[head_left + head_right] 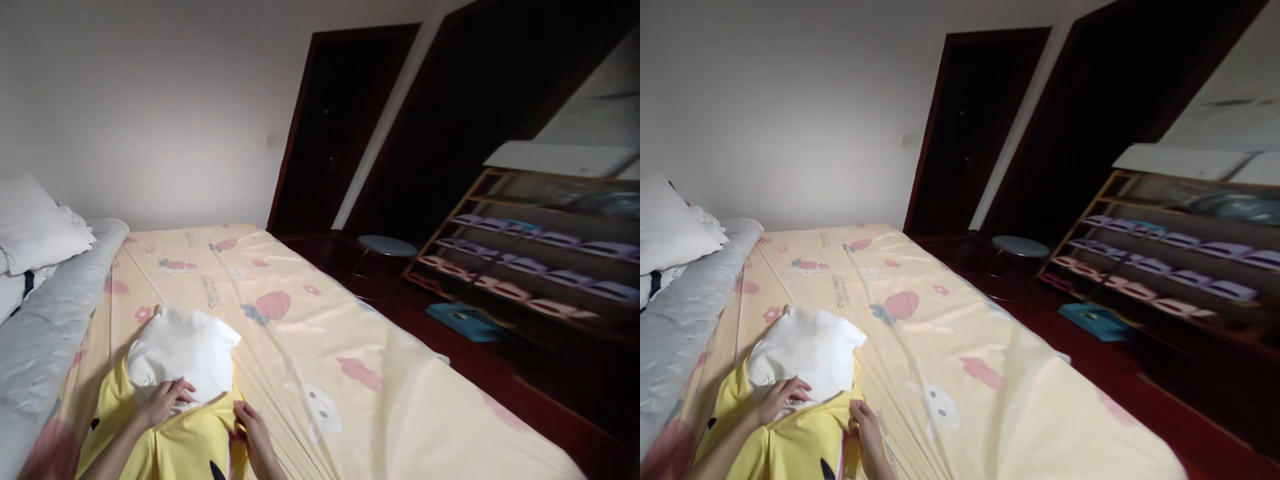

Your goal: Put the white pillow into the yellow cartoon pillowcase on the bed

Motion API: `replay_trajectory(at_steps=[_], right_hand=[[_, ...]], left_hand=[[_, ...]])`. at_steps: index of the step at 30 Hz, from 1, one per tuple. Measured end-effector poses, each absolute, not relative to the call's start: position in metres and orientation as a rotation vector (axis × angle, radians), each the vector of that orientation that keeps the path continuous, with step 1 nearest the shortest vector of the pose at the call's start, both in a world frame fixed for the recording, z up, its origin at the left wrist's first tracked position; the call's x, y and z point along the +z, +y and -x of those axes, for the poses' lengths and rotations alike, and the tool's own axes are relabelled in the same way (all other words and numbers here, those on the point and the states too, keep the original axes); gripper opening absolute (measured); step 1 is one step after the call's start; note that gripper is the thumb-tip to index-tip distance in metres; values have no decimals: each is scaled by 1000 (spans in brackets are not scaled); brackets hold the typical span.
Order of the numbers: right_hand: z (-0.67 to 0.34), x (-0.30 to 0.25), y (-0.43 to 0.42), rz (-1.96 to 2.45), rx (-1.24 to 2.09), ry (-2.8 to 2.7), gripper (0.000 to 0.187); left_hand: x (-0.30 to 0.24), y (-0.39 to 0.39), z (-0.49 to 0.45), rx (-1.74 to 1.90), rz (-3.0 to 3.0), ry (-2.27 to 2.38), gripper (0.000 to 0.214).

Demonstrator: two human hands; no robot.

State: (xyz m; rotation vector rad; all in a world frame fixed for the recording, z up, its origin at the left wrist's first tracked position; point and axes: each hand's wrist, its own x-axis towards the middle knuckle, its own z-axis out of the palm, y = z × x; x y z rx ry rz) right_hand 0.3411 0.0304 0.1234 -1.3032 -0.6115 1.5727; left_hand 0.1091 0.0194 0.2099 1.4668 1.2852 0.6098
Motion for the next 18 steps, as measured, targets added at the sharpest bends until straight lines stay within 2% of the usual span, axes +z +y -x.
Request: replay_trajectory(at_steps=[5, 7, 15, 18], right_hand=[[-350, 111, 36, 1324, 1689, -508, 44], [-344, 111, 43, 1365, 1776, -496, 45], [-337, 112, 57, 1015, 1865, -701, 34], [-351, 104, 61, 1101, 1793, -655, 35]], left_hand=[[225, 44, -132, 643, -1804, 1365, 40], [228, 59, -147, 616, -1927, 1369, 36], [210, 95, -180, 285, -2183, 1506, 60], [205, 99, -173, 224, -2203, 1549, 56]])
